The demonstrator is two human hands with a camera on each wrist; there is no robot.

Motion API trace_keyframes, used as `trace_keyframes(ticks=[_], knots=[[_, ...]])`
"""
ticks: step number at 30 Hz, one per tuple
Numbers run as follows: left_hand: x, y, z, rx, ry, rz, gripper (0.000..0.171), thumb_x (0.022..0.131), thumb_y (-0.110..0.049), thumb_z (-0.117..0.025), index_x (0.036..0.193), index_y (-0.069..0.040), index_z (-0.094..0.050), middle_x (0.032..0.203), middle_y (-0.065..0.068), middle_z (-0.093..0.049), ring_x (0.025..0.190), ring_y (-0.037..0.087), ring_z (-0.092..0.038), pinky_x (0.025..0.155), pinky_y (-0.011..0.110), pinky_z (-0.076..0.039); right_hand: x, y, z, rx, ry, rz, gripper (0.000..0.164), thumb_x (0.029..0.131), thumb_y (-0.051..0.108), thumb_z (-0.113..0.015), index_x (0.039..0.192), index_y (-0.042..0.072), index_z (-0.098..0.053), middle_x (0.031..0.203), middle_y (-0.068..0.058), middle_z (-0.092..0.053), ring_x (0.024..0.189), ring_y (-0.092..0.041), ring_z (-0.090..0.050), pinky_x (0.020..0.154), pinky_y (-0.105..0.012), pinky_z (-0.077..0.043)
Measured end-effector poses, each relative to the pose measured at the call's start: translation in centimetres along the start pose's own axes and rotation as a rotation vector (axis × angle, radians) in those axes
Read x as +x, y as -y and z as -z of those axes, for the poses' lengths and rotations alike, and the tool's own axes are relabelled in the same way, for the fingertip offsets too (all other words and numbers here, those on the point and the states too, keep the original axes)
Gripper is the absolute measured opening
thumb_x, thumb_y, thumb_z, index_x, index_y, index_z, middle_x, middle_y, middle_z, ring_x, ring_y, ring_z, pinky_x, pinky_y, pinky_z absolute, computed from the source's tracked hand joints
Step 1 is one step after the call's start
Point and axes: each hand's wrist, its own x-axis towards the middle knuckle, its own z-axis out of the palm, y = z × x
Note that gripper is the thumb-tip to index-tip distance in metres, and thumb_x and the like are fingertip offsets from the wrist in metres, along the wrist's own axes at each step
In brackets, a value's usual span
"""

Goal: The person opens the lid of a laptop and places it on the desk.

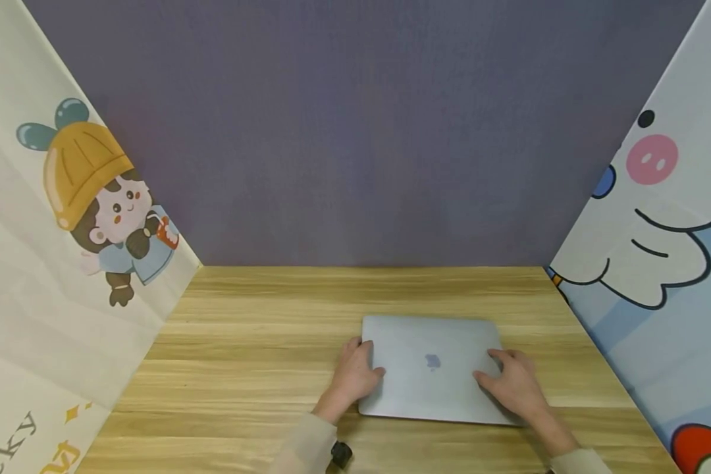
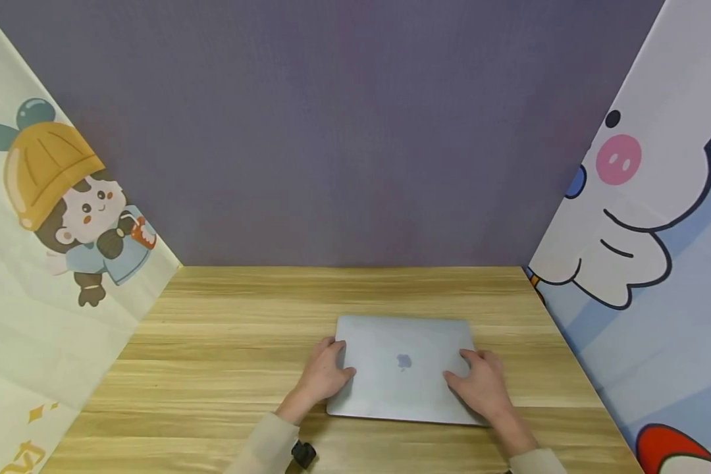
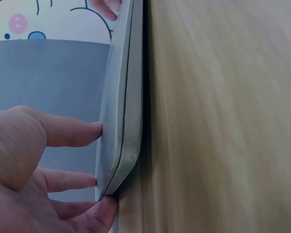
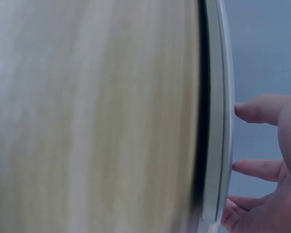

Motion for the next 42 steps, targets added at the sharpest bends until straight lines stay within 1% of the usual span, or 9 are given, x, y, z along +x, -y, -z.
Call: trace_keyframes(ticks=[7, 12, 18, 24, 31, 36, 42], knots=[[-0.4, 0.8, 0.7, -0.028, -0.007, -0.006, 0.06, 0.087, -0.017, -0.077, 0.136, 0.011, -0.056, 0.144, 0.032, -0.046, 0.133, 0.047, -0.043, 0.109, 0.057, -0.041, -0.1, 0.7, -0.7, -0.002, -0.008, 0.026, 0.068, 0.085, 0.029, -0.077, 0.131, -0.015, -0.056, 0.131, -0.044, -0.045, 0.123, -0.061, -0.039, 0.097, -0.07, -0.041], [-0.8, 1.5, 1.2, -0.015, -0.015, -0.008, 0.06, 0.086, -0.017, -0.077, 0.135, 0.012, -0.056, 0.144, 0.033, -0.045, 0.134, 0.049, -0.042, 0.109, 0.059, -0.041, -0.2, 1.3, -1.2, 0.007, -0.003, 0.03, 0.069, 0.085, 0.031, -0.079, 0.132, -0.014, -0.056, 0.132, -0.043, -0.046, 0.124, -0.06, -0.04, 0.097, -0.069, -0.042], [-1.2, 2.3, 1.7, -0.032, -0.007, -0.001, 0.06, 0.087, -0.017, -0.077, 0.135, 0.011, -0.056, 0.145, 0.034, -0.044, 0.135, 0.05, -0.041, 0.108, 0.061, -0.041, -0.3, 1.7, -1.9, -0.007, -0.012, 0.056, 0.068, 0.084, 0.031, -0.079, 0.131, -0.013, -0.058, 0.13, -0.042, -0.047, 0.123, -0.06, -0.041, 0.096, -0.069, -0.043], [-1.4, 3.1, 2.3, -0.017, -0.002, -0.006, 0.06, 0.087, -0.017, -0.077, 0.136, 0.012, -0.055, 0.146, 0.034, -0.043, 0.134, 0.05, -0.042, 0.108, 0.061, -0.041, -0.4, 2.4, -2.4, -0.006, -0.011, 0.07, 0.068, 0.083, 0.031, -0.079, 0.131, -0.014, -0.058, 0.129, -0.041, -0.048, 0.122, -0.058, -0.042, 0.095, -0.066, -0.045], [-1.9, 3.8, 3.2, -0.008, -0.006, 0.015, 0.059, 0.088, -0.017, -0.076, 0.136, 0.011, -0.056, 0.146, 0.033, -0.044, 0.134, 0.049, -0.042, 0.108, 0.06, -0.041, -0.3, 3.4, -2.8, -0.031, -0.012, 0.111, 0.07, 0.081, 0.033, -0.081, 0.128, -0.014, -0.06, 0.124, -0.041, -0.053, 0.119, -0.056, -0.047, 0.095, -0.065, -0.045], [-2.0, 4.2, 3.7, -0.003, -0.006, 0.023, 0.06, 0.087, -0.018, -0.077, 0.136, 0.01, -0.056, 0.146, 0.033, -0.044, 0.134, 0.049, -0.042, 0.109, 0.061, -0.04, -0.2, 3.9, -3.2, -0.041, -0.004, 0.11, 0.07, 0.081, 0.034, -0.081, 0.129, -0.012, -0.06, 0.125, -0.041, -0.052, 0.12, -0.056, -0.046, 0.095, -0.064, -0.046], [-2.1, 4.7, 4.2, 0.007, -0.011, 0.03, 0.06, 0.087, -0.018, -0.078, 0.136, 0.009, -0.056, 0.145, 0.031, -0.045, 0.134, 0.048, -0.042, 0.109, 0.061, -0.041, -0.3, 4.5, -3.6, -0.046, -0.01, 0.121, 0.07, 0.081, 0.034, -0.082, 0.129, -0.012, -0.06, 0.123, -0.038, -0.055, 0.119, -0.054, -0.047, 0.096, -0.062, -0.046]])
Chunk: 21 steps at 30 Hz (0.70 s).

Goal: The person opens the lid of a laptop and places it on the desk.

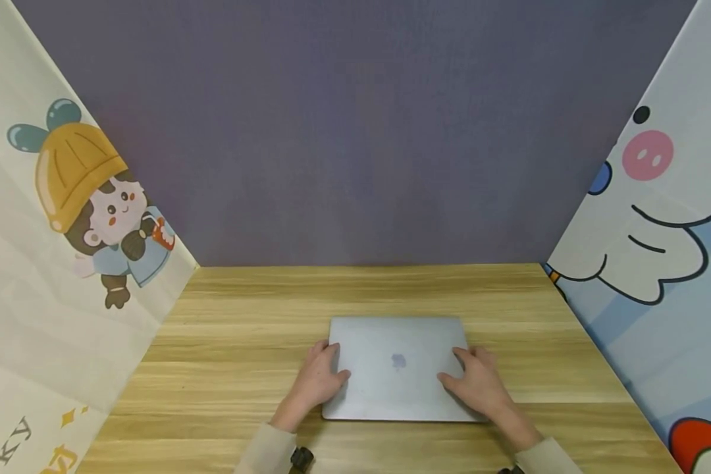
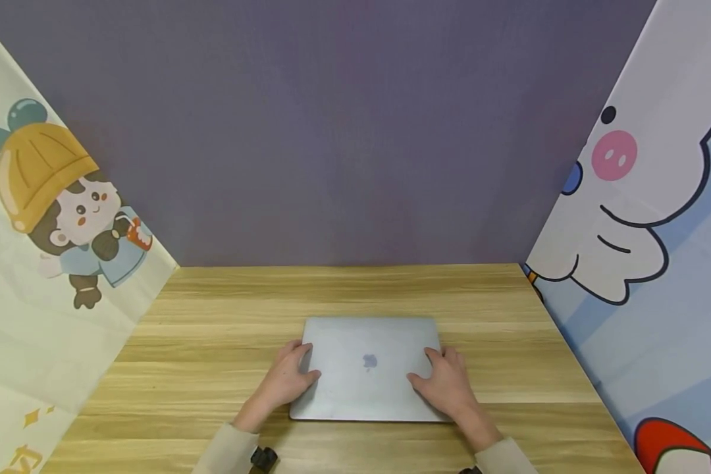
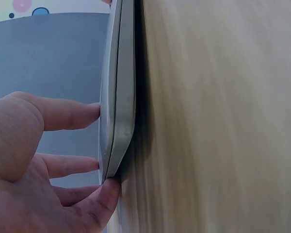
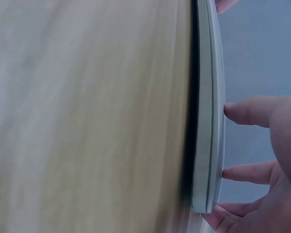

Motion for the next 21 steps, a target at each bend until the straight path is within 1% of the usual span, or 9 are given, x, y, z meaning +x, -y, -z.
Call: trace_keyframes(ticks=[6, 13, 21], knots=[[-0.1, 0.5, 0.4, 0.016, -0.006, -0.003, 0.06, 0.086, -0.017, -0.078, 0.135, 0.009, -0.057, 0.144, 0.032, -0.046, 0.132, 0.049, -0.044, 0.107, 0.061, -0.042, 0.0, 0.8, -0.1, 0.007, 0.004, 0.006, 0.07, 0.081, 0.034, -0.082, 0.128, -0.012, -0.061, 0.124, -0.039, -0.054, 0.119, -0.054, -0.047, 0.095, -0.062, -0.047], [-0.1, 1.2, 1.0, 0.011, -0.004, 0.02, 0.06, 0.086, -0.017, -0.078, 0.136, 0.008, -0.057, 0.144, 0.031, -0.046, 0.133, 0.048, -0.043, 0.107, 0.061, -0.042, 0.2, 1.5, -0.6, -0.001, 0.003, 0.01, 0.071, 0.08, 0.035, -0.082, 0.129, -0.012, -0.061, 0.123, -0.037, -0.054, 0.117, -0.052, -0.048, 0.093, -0.061, -0.048], [-0.2, 2.0, 1.7, 0.023, -0.01, 0.004, 0.06, 0.085, -0.017, -0.078, 0.135, 0.009, -0.057, 0.144, 0.032, -0.045, 0.132, 0.05, -0.043, 0.107, 0.062, -0.041, 0.2, 2.4, -1.1, 0.019, 0.012, 0.001, 0.07, 0.081, 0.034, -0.081, 0.13, -0.012, -0.06, 0.126, -0.038, -0.053, 0.119, -0.052, -0.048, 0.094, -0.061, -0.048]])
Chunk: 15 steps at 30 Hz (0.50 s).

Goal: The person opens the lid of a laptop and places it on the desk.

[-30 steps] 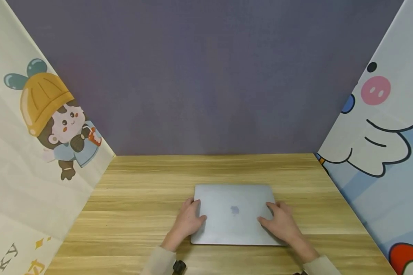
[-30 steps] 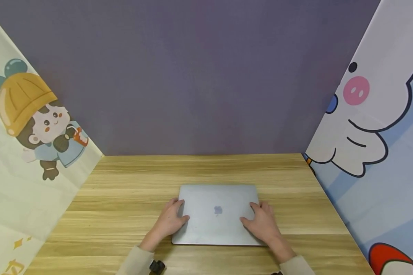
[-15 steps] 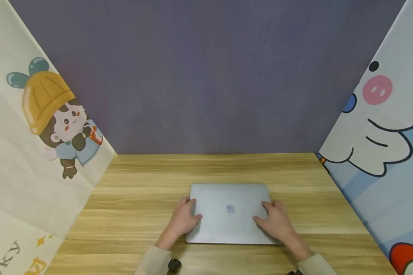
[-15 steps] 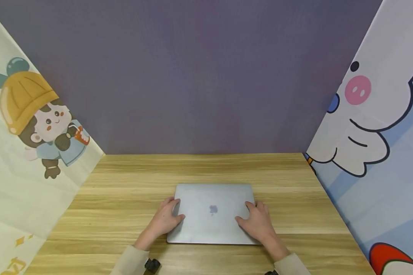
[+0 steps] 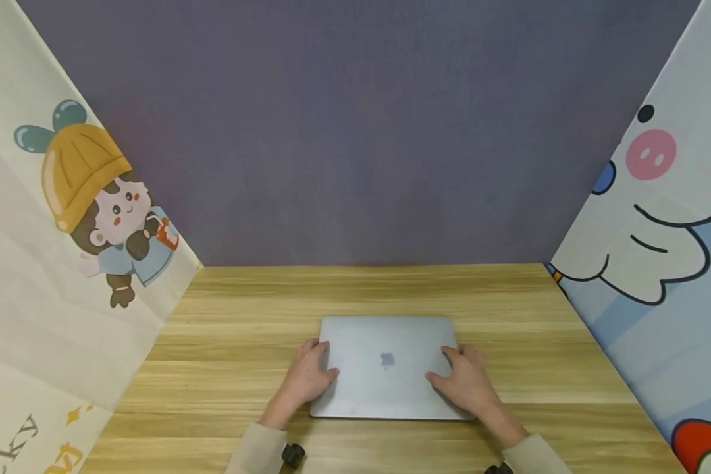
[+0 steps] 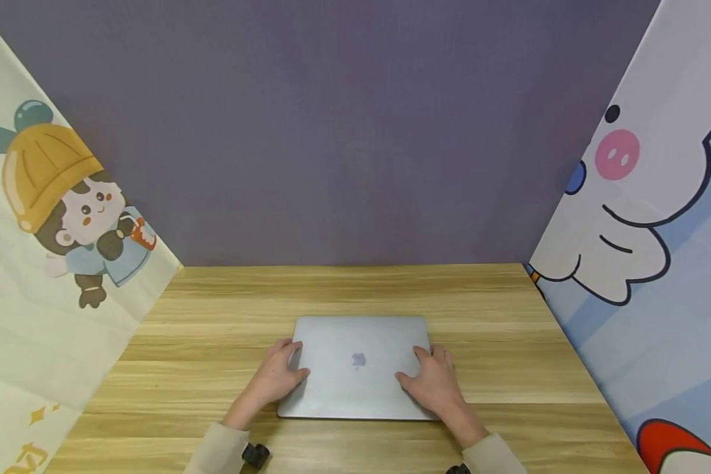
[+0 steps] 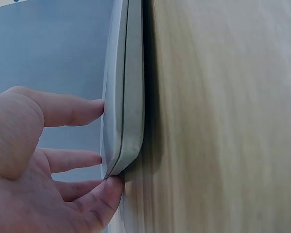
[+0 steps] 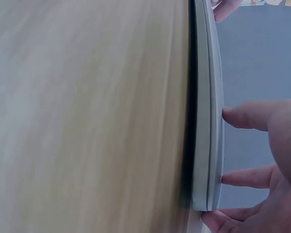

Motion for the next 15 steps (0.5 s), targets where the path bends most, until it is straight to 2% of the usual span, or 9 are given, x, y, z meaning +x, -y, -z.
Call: trace_keyframes(ticks=[6, 15], knots=[[-0.13, 0.53, 0.29, 0.003, -0.003, -0.009, 0.059, 0.085, -0.016, -0.077, 0.135, 0.009, -0.057, 0.143, 0.033, -0.046, 0.132, 0.05, -0.043, 0.107, 0.063, -0.041, -0.04, 0.64, -0.19, 0.004, -0.004, 0.003, 0.07, 0.081, 0.035, -0.081, 0.129, -0.012, -0.061, 0.125, -0.037, -0.052, 0.117, -0.05, -0.049, 0.092, -0.06, -0.051], [-0.28, 0.57, 0.4, 0.004, 0.004, -0.012, 0.059, 0.086, -0.017, -0.077, 0.135, 0.009, -0.057, 0.141, 0.032, -0.047, 0.13, 0.048, -0.044, 0.106, 0.061, -0.042, -0.08, 0.26, 0.07, -0.005, 0.023, 0.024, 0.07, 0.083, 0.037, -0.081, 0.131, -0.01, -0.061, 0.127, -0.038, -0.052, 0.118, -0.051, -0.05, 0.093, -0.061, -0.05]])
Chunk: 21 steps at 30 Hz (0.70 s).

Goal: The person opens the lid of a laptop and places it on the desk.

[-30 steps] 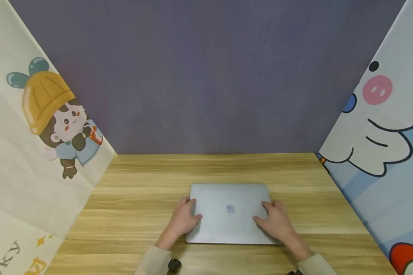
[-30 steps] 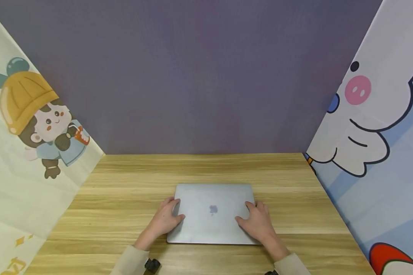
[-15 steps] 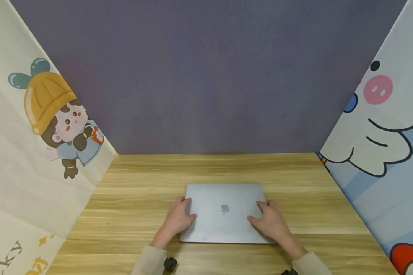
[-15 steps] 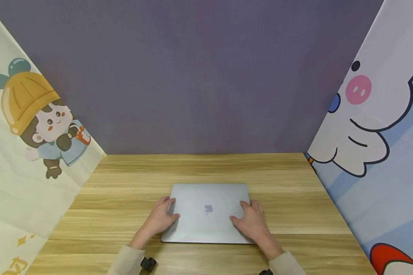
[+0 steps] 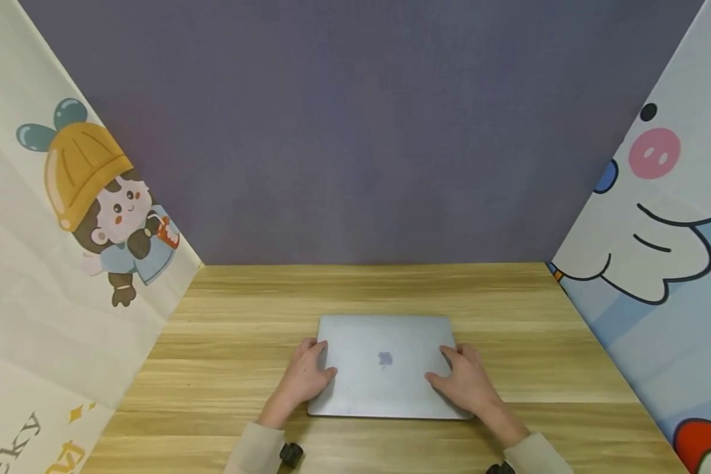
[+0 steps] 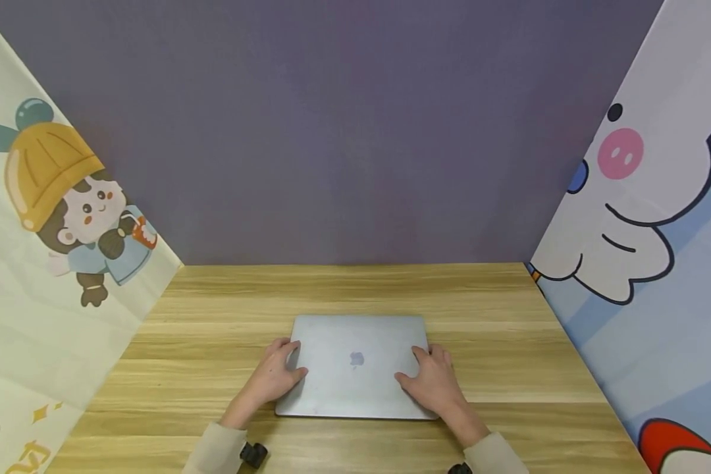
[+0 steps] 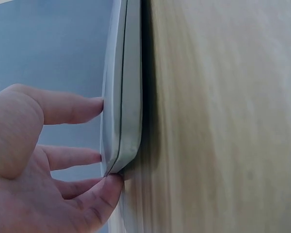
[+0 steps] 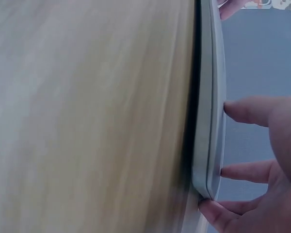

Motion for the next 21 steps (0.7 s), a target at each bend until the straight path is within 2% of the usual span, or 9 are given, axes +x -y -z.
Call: trace_keyframes(ticks=[7, 14, 21], knots=[[-0.6, 0.5, 0.2, 0.006, 0.01, -0.048, 0.059, 0.086, -0.016, -0.079, 0.134, 0.011, -0.057, 0.14, 0.029, -0.047, 0.13, 0.046, -0.045, 0.106, 0.059, -0.044, -0.2, -0.4, 0.3, -0.059, 0.011, 0.042, 0.069, 0.085, 0.04, -0.079, 0.132, -0.007, -0.062, 0.134, -0.038, -0.05, 0.125, -0.053, -0.047, 0.097, -0.063, -0.048], [-1.5, 0.9, 0.6, 0.088, 0.006, -0.119, 0.056, 0.09, -0.02, -0.076, 0.135, 0.008, -0.058, 0.143, 0.027, -0.048, 0.133, 0.043, -0.044, 0.109, 0.06, -0.039, -1.3, -0.6, 0.7, -0.204, -0.048, 0.231, 0.06, 0.081, 0.042, -0.082, 0.122, 0.0, -0.07, 0.13, -0.027, -0.059, 0.121, -0.046, -0.053, 0.099, -0.058, -0.049], [-2.8, 1.2, 1.2, 0.192, 0.073, -0.209, 0.059, 0.094, -0.028, -0.072, 0.14, 0.005, -0.055, 0.148, 0.028, -0.045, 0.137, 0.047, -0.041, 0.111, 0.064, -0.036, -2.7, -0.2, 1.0, -0.23, 0.072, 0.31, 0.071, 0.081, 0.053, -0.08, 0.127, 0.001, -0.068, 0.135, -0.022, -0.058, 0.126, -0.044, -0.052, 0.105, -0.058, -0.045]])
